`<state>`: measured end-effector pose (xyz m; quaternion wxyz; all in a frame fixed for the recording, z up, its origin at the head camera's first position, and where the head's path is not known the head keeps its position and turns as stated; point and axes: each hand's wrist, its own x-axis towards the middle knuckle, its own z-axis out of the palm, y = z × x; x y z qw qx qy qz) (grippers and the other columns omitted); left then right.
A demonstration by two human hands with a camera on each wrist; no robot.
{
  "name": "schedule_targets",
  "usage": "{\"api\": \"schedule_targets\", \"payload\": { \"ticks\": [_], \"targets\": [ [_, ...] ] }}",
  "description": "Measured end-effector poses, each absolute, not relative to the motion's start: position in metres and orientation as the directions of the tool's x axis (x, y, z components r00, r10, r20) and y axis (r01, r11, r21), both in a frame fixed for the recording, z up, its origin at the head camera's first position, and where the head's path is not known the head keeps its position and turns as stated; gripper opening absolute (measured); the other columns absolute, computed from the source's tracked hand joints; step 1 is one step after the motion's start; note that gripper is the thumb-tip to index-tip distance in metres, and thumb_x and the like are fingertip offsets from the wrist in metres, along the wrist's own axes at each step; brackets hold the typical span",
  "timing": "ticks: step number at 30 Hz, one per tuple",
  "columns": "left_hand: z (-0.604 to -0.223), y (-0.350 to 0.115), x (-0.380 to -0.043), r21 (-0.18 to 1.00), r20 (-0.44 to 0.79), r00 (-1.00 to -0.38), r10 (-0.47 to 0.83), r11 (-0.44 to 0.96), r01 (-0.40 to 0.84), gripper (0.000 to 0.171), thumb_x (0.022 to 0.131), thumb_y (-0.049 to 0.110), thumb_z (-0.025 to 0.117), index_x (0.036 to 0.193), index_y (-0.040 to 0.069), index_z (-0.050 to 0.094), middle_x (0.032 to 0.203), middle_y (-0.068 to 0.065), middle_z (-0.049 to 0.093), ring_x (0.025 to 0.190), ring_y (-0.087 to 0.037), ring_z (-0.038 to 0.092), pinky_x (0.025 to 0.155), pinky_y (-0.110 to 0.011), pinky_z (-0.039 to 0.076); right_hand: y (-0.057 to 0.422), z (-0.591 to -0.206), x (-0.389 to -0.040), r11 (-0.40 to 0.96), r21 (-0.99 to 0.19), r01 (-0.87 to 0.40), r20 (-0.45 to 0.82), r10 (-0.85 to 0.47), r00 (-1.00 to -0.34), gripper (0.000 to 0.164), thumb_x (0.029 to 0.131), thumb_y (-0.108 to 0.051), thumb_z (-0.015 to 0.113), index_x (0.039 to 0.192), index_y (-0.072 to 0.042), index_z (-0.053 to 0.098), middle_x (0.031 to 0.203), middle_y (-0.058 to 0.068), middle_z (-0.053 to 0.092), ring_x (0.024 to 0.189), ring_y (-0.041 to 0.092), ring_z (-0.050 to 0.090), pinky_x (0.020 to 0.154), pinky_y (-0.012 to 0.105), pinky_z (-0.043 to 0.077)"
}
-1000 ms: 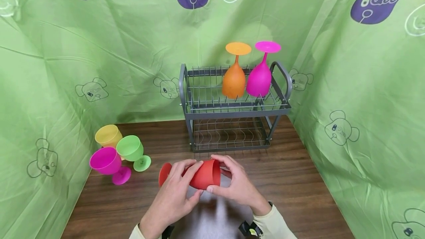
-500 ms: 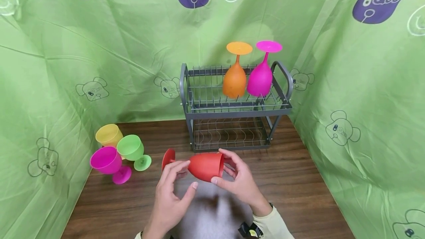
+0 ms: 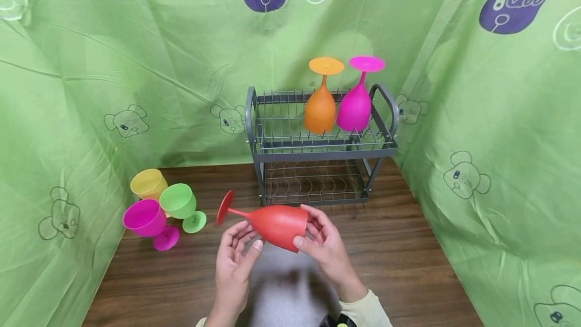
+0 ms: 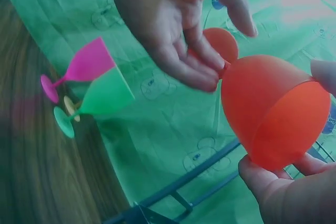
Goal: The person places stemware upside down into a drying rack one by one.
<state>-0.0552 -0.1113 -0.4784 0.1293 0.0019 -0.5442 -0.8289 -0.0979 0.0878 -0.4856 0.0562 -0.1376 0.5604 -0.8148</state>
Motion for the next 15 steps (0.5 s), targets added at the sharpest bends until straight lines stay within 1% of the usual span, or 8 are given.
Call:
{"api": "schedule_targets", "payload": {
  "ticks": [4, 6, 10, 15],
  "targets": [
    [-0.479, -0.113, -0.058, 0.862, 0.1, -0.98, -0.173, -0.477, 0.172, 0.051, 0.094, -0.018, 0.057, 0.142, -0.005, 0.044, 0.134, -0.012, 0.057, 0.119, -0.018, 0.063, 0.099, -0.026, 0.06, 0.08, -0.489, -0.092, -0.468, -0.883, -0.034, 0.176, -0.264, -0.948, 0.071, 0.094, -0.003, 0.074, 0.153, 0.008, 0.037, 0.134, 0.01, 0.06, 0.123, 0.021, 0.066, 0.099, 0.035, 0.062],
    [-0.479, -0.113, -0.058, 0.844, 0.097, -0.986, -0.136, -0.513, 0.154, 0.053, 0.095, -0.017, 0.056, 0.144, -0.003, 0.042, 0.135, -0.011, 0.057, 0.119, -0.017, 0.062, 0.099, -0.026, 0.06, 0.075, -0.49, -0.089, -0.5, -0.866, -0.019, 0.178, -0.273, -0.945, 0.069, 0.095, -0.002, 0.072, 0.153, 0.008, 0.037, 0.136, 0.01, 0.06, 0.125, 0.021, 0.066, 0.101, 0.035, 0.061],
    [-0.481, -0.114, -0.058, 0.814, 0.101, -0.991, -0.088, -0.565, 0.134, 0.055, 0.097, -0.015, 0.055, 0.148, -0.002, 0.04, 0.135, -0.01, 0.057, 0.12, -0.016, 0.062, 0.098, -0.026, 0.061, 0.067, -0.492, -0.084, -0.521, -0.854, 0.012, 0.158, -0.282, -0.946, 0.065, 0.096, -0.002, 0.068, 0.153, 0.005, 0.038, 0.137, 0.01, 0.06, 0.124, 0.02, 0.066, 0.101, 0.035, 0.061],
    [-0.481, -0.114, -0.058, 0.793, 0.114, -0.99, -0.078, -0.593, 0.138, 0.054, 0.098, -0.014, 0.054, 0.149, -0.001, 0.041, 0.136, -0.011, 0.058, 0.12, -0.017, 0.062, 0.097, -0.026, 0.061, 0.062, -0.491, -0.079, -0.531, -0.845, 0.061, 0.107, -0.279, -0.954, 0.062, 0.097, -0.004, 0.067, 0.153, 0.0, 0.04, 0.137, 0.009, 0.06, 0.122, 0.019, 0.065, 0.102, 0.036, 0.061]
  ]
}}
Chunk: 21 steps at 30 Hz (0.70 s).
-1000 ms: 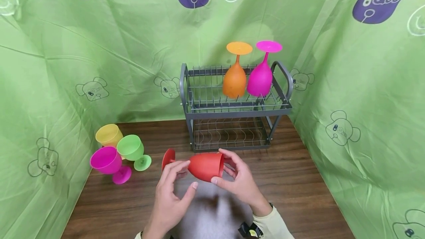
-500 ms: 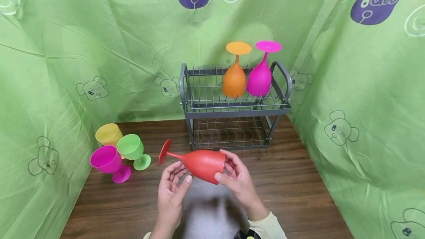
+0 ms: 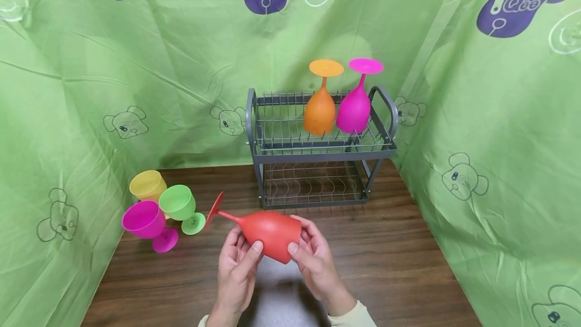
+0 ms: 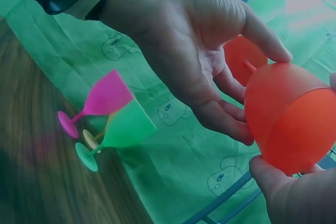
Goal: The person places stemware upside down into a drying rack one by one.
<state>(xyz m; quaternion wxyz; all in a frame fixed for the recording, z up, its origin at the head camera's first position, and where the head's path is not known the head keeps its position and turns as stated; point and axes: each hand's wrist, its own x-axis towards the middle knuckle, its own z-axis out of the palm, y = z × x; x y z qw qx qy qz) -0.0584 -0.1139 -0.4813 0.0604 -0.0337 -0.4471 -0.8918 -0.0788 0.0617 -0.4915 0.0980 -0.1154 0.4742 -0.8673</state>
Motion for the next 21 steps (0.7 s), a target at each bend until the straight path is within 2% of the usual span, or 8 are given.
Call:
{"api": "schedule_targets", "payload": {
  "ticks": [5, 13, 21],
  "targets": [
    [-0.482, -0.114, -0.058, 0.79, 0.121, -0.99, -0.075, -0.596, 0.142, 0.053, 0.098, -0.014, 0.055, 0.148, -0.002, 0.042, 0.135, -0.011, 0.06, 0.12, -0.018, 0.063, 0.099, -0.027, 0.061, 0.06, -0.492, -0.076, -0.536, -0.841, 0.079, 0.084, -0.273, -0.958, 0.061, 0.097, -0.005, 0.067, 0.152, -0.002, 0.041, 0.138, 0.009, 0.06, 0.123, 0.019, 0.065, 0.103, 0.035, 0.061],
    [-0.482, -0.116, -0.06, 0.781, 0.16, -0.983, -0.088, -0.599, 0.18, 0.055, 0.096, -0.017, 0.056, 0.148, -0.005, 0.042, 0.133, -0.012, 0.061, 0.119, -0.018, 0.064, 0.1, -0.028, 0.061, 0.062, -0.491, -0.081, -0.529, -0.848, 0.031, 0.146, -0.289, -0.946, 0.061, 0.096, -0.004, 0.068, 0.151, 0.001, 0.042, 0.135, 0.008, 0.06, 0.121, 0.018, 0.066, 0.1, 0.034, 0.062],
    [-0.478, -0.117, -0.064, 0.825, 0.173, -0.975, -0.142, -0.519, 0.222, 0.059, 0.091, -0.02, 0.059, 0.148, -0.007, 0.046, 0.135, -0.014, 0.06, 0.122, -0.02, 0.063, 0.102, -0.027, 0.059, 0.07, -0.487, -0.091, -0.434, -0.899, -0.064, 0.211, -0.3, -0.93, 0.074, 0.094, -0.008, 0.075, 0.153, 0.013, 0.036, 0.138, 0.008, 0.06, 0.123, 0.018, 0.066, 0.1, 0.033, 0.062]
  ]
}}
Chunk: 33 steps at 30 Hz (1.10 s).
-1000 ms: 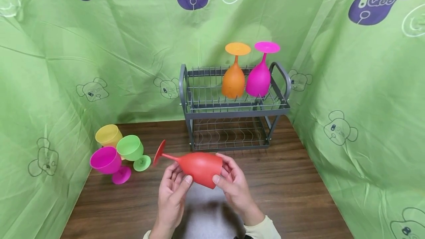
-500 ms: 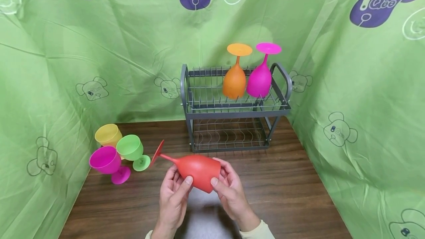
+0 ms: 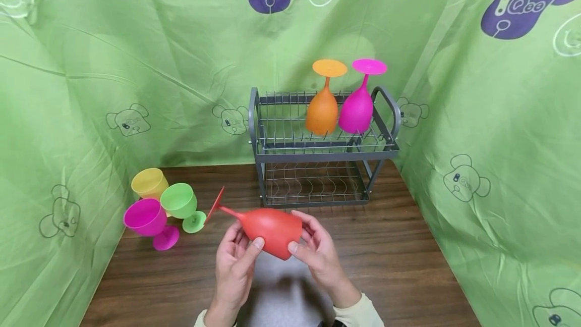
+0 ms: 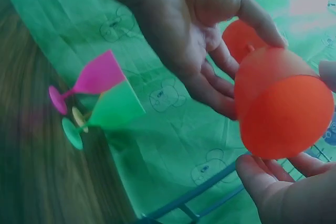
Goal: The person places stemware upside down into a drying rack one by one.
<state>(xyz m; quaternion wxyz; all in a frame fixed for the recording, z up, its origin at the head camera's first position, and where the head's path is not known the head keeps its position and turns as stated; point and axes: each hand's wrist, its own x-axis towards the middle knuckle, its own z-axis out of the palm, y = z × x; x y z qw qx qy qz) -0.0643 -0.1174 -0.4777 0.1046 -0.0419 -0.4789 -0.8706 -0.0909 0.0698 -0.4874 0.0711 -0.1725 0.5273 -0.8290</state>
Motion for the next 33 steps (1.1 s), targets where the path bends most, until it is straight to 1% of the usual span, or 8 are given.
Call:
{"api": "schedule_targets", "payload": {
  "ticks": [3, 9, 13, 16, 19, 22, 26, 33],
  "targets": [
    [-0.475, -0.118, -0.066, 0.838, 0.175, -0.972, -0.157, -0.495, 0.23, 0.061, 0.088, -0.02, 0.062, 0.147, -0.007, 0.048, 0.135, -0.012, 0.06, 0.122, -0.02, 0.063, 0.101, -0.026, 0.06, 0.078, -0.485, -0.095, -0.371, -0.921, -0.119, 0.239, -0.297, -0.925, 0.073, 0.094, -0.007, 0.077, 0.152, 0.014, 0.037, 0.142, 0.009, 0.06, 0.126, 0.018, 0.065, 0.103, 0.032, 0.06],
    [-0.466, -0.124, -0.072, 0.863, 0.22, -0.963, -0.156, -0.43, 0.267, 0.063, 0.086, -0.022, 0.065, 0.146, -0.01, 0.049, 0.133, -0.01, 0.064, 0.12, -0.019, 0.065, 0.097, -0.027, 0.062, 0.096, -0.472, -0.101, -0.292, -0.937, -0.19, 0.276, -0.285, -0.918, 0.066, 0.094, -0.001, 0.075, 0.149, 0.013, 0.042, 0.147, 0.019, 0.056, 0.134, 0.024, 0.061, 0.111, 0.036, 0.056],
    [-0.459, -0.129, -0.079, 0.878, 0.245, -0.957, -0.157, -0.382, 0.287, 0.066, 0.084, -0.023, 0.066, 0.147, -0.01, 0.05, 0.133, -0.01, 0.066, 0.116, -0.018, 0.067, 0.096, -0.028, 0.062, 0.108, -0.464, -0.106, -0.215, -0.948, -0.235, 0.29, -0.277, -0.916, 0.063, 0.093, 0.001, 0.075, 0.149, 0.009, 0.046, 0.148, 0.014, 0.058, 0.139, 0.028, 0.058, 0.111, 0.038, 0.056],
    [-0.452, -0.132, -0.084, 0.889, 0.265, -0.951, -0.161, -0.342, 0.306, 0.068, 0.083, -0.024, 0.067, 0.148, -0.009, 0.052, 0.135, -0.011, 0.066, 0.115, -0.018, 0.068, 0.097, -0.028, 0.062, 0.117, -0.46, -0.111, -0.153, -0.947, -0.282, 0.314, -0.268, -0.911, 0.061, 0.093, 0.003, 0.074, 0.148, 0.008, 0.048, 0.147, 0.012, 0.059, 0.138, 0.023, 0.059, 0.11, 0.037, 0.056],
    [-0.442, -0.136, -0.092, 0.899, 0.29, -0.942, -0.166, -0.292, 0.328, 0.068, 0.082, -0.023, 0.069, 0.146, -0.008, 0.054, 0.135, -0.01, 0.067, 0.114, -0.018, 0.069, 0.097, -0.027, 0.062, 0.127, -0.456, -0.116, -0.079, -0.943, -0.322, 0.332, -0.252, -0.909, 0.06, 0.092, 0.004, 0.075, 0.147, 0.006, 0.05, 0.147, 0.014, 0.06, 0.135, 0.017, 0.06, 0.109, 0.036, 0.057],
    [-0.43, -0.14, -0.099, 0.906, 0.322, -0.932, -0.165, -0.233, 0.354, 0.065, 0.083, -0.02, 0.072, 0.145, -0.006, 0.057, 0.134, -0.008, 0.068, 0.114, -0.017, 0.069, 0.097, -0.027, 0.061, 0.137, -0.45, -0.119, -0.01, -0.94, -0.34, 0.333, -0.228, -0.915, 0.061, 0.092, 0.004, 0.076, 0.147, 0.003, 0.052, 0.148, 0.015, 0.059, 0.136, 0.02, 0.06, 0.108, 0.035, 0.058],
    [-0.415, -0.144, -0.113, 0.908, 0.364, -0.916, -0.167, -0.156, 0.389, 0.064, 0.083, -0.016, 0.076, 0.143, -0.002, 0.061, 0.131, -0.008, 0.069, 0.115, -0.018, 0.07, 0.097, -0.026, 0.061, 0.149, -0.439, -0.124, 0.033, -0.937, -0.347, 0.335, -0.189, -0.923, 0.062, 0.091, 0.005, 0.076, 0.148, 0.002, 0.052, 0.15, 0.014, 0.057, 0.139, 0.031, 0.057, 0.109, 0.034, 0.057],
    [-0.391, -0.144, -0.142, 0.908, 0.401, -0.905, -0.141, -0.068, 0.413, 0.063, 0.085, -0.007, 0.08, 0.144, 0.007, 0.064, 0.132, -0.006, 0.07, 0.115, -0.02, 0.071, 0.097, -0.025, 0.061, 0.169, -0.424, -0.135, 0.078, -0.934, -0.349, 0.338, -0.121, -0.933, 0.062, 0.09, 0.007, 0.075, 0.148, 0.001, 0.053, 0.15, 0.009, 0.059, 0.14, 0.029, 0.056, 0.109, 0.031, 0.056]
  ]
}}
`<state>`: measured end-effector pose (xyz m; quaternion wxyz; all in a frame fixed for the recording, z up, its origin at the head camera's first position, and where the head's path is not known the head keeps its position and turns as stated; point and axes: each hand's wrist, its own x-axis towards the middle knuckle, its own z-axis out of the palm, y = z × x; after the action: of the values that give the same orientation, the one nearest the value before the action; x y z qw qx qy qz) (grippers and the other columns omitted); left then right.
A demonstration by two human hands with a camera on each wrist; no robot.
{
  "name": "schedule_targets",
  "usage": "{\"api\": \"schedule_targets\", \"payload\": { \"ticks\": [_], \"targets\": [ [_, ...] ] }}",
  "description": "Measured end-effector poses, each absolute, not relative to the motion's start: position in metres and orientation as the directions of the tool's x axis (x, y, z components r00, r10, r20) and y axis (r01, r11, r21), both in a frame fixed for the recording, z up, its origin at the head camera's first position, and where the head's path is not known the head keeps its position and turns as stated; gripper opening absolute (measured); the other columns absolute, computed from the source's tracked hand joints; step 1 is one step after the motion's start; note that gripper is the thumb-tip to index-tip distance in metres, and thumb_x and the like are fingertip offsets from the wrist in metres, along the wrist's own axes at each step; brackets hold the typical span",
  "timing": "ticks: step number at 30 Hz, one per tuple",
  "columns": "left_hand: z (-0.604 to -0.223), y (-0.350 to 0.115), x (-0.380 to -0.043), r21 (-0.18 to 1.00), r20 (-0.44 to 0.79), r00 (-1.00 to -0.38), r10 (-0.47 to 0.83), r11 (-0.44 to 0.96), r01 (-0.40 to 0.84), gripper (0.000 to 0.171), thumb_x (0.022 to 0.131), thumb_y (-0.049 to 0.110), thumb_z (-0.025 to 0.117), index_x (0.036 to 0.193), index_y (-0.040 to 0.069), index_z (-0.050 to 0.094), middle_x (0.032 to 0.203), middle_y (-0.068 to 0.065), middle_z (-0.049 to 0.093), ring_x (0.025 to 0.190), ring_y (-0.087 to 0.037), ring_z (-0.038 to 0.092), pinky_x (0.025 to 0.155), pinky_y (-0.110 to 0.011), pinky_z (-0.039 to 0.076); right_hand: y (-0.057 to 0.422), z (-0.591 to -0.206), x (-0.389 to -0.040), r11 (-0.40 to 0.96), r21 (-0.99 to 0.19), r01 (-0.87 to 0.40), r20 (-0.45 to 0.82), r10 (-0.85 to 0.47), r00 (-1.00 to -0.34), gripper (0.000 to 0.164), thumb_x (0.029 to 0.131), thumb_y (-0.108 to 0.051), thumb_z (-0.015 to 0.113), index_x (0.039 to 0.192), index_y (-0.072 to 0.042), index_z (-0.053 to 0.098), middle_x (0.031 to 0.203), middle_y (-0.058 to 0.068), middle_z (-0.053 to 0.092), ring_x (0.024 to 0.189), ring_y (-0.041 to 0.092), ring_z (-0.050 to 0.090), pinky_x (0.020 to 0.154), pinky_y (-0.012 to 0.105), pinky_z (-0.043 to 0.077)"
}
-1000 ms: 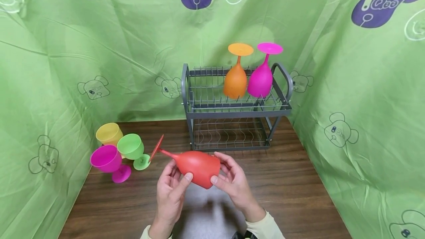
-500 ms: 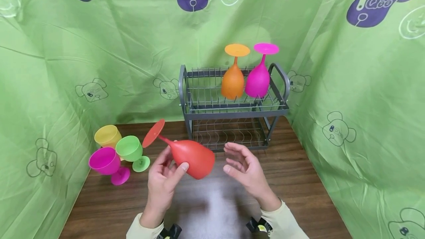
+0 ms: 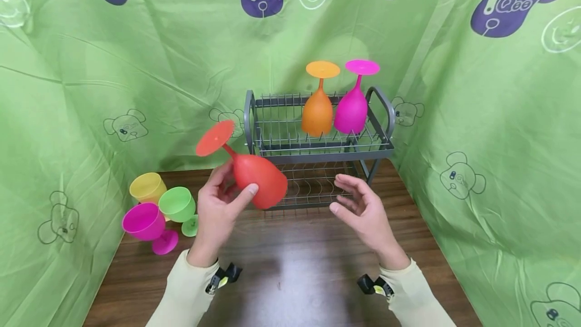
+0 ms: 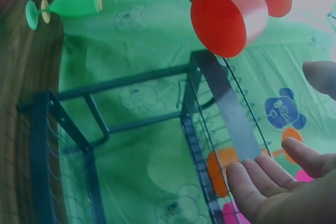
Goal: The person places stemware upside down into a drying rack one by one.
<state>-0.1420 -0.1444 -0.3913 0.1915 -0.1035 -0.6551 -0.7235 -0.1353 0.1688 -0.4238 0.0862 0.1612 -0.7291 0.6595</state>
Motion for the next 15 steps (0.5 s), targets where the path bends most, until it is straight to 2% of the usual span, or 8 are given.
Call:
{"api": "schedule_targets", "payload": {
  "ticks": [6, 10, 15],
  "targets": [
    [-0.377, -0.141, -0.167, 0.902, 0.431, -0.896, -0.106, 0.016, 0.432, 0.063, 0.087, 0.008, 0.085, 0.146, 0.018, 0.065, 0.138, -0.003, 0.068, 0.12, -0.021, 0.068, 0.098, -0.026, 0.061, 0.183, -0.409, -0.144, 0.143, -0.913, -0.383, 0.375, -0.081, -0.923, 0.061, 0.09, 0.007, 0.077, 0.147, 0.002, 0.054, 0.147, 0.005, 0.06, 0.138, 0.026, 0.057, 0.107, 0.029, 0.057],
    [-0.366, -0.141, -0.178, 0.899, 0.438, -0.895, -0.087, 0.052, 0.435, 0.062, 0.088, 0.016, 0.085, 0.146, 0.02, 0.064, 0.139, 0.0, 0.066, 0.123, -0.021, 0.065, 0.097, -0.025, 0.062, 0.193, -0.402, -0.148, 0.184, -0.906, -0.382, 0.377, -0.064, -0.924, 0.062, 0.09, 0.006, 0.077, 0.147, 0.002, 0.053, 0.145, 0.004, 0.06, 0.137, 0.02, 0.058, 0.109, 0.026, 0.055],
    [-0.349, -0.139, -0.188, 0.891, 0.449, -0.892, -0.052, 0.104, 0.442, 0.063, 0.089, 0.024, 0.084, 0.148, 0.02, 0.063, 0.14, 0.001, 0.064, 0.124, -0.019, 0.063, 0.098, -0.026, 0.061, 0.206, -0.393, -0.152, 0.244, -0.896, -0.371, 0.376, -0.029, -0.926, 0.062, 0.092, 0.001, 0.078, 0.149, -0.001, 0.053, 0.146, 0.012, 0.059, 0.136, 0.013, 0.059, 0.11, 0.024, 0.053]
  ]
}}
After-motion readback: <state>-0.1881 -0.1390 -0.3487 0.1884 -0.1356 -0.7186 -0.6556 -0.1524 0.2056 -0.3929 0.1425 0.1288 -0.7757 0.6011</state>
